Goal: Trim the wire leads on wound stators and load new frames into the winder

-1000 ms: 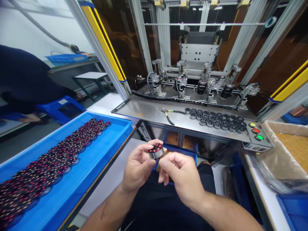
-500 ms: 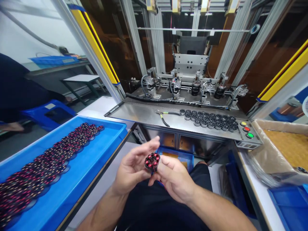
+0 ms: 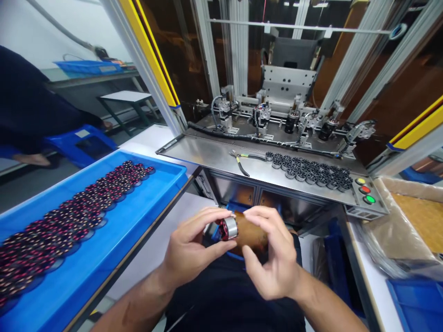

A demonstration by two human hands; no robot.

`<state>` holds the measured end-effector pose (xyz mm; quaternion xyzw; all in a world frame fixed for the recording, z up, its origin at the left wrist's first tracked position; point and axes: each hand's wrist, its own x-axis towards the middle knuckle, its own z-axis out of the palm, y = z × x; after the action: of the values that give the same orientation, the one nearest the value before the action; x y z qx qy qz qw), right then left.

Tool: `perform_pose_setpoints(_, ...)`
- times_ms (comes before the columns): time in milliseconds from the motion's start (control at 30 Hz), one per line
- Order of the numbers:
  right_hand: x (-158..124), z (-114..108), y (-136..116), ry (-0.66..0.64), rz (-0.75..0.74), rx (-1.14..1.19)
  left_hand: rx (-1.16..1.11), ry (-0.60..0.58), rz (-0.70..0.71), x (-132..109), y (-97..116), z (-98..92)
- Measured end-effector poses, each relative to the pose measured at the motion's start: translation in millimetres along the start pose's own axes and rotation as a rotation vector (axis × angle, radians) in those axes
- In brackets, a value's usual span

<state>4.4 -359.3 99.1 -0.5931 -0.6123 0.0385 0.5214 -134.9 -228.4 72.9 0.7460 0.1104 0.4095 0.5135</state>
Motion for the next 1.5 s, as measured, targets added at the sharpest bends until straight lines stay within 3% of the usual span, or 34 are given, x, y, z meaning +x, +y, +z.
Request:
perform_pose_setpoints(100, 7.8, -8.1, -6.7, -0.005, -0.113, -0.177, 0.264, 0.095, 0.186, 1.7, 1.5, 0.9)
perform_pose_setpoints(233, 18.5, -1.0, -11.2, -0.05, -0.158, -0.377, 0.395, 0.128, 0.299, 0.5, 2.4, 2.6)
perform_pose_setpoints(467, 27.6, 6.6, -18.6, -0.092, -0.158, -0.257, 0.511, 0.059, 0.352, -6.4, -1.4, -4.2)
perform_pose_setpoints(600, 40.2, -0.6, -18.9, -0.139, -0.046, -0.126, 0.396, 0.021, 0.38, -7.3, 0.9, -9.5)
perform_pose_setpoints(833, 39.0, -18.0, -1.5, -0.205, 0.297, 0.061, 0.076, -0.063, 0.275, -7.3, 3.6, -15.9)
perform_pose_setpoints(967, 25.8, -16.5, -9.8, -0.12, 0.193, 0.015, 0.138, -0.013, 0.251, -8.9, 4.9, -14.8)
perform_pose_setpoints(1100, 25.4, -8.3, -24.7, -0.257, 0.089, -0.08, 0.144, -0.023, 0.221, -12.1, 5.9, -13.9)
perform_pose_setpoints(1233, 26.0, -16.2, -17.2, -0.255, 0.194, 0.05, -0.135, -0.059, -0.011, -15.3, 4.5, -13.3)
perform_pose_setpoints(1367, 14.0, -21.6, 1.5, -0.228, 0.249, 0.192, -0.413, -0.024, -0.26, -16.7, 4.0, -9.6)
perform_pose_setpoints(1500, 4.1, -6.4, 3.6, -0.203, 0.212, 0.226, -0.45, 0.021, -0.319, -15.0, 8.0, -3.7)
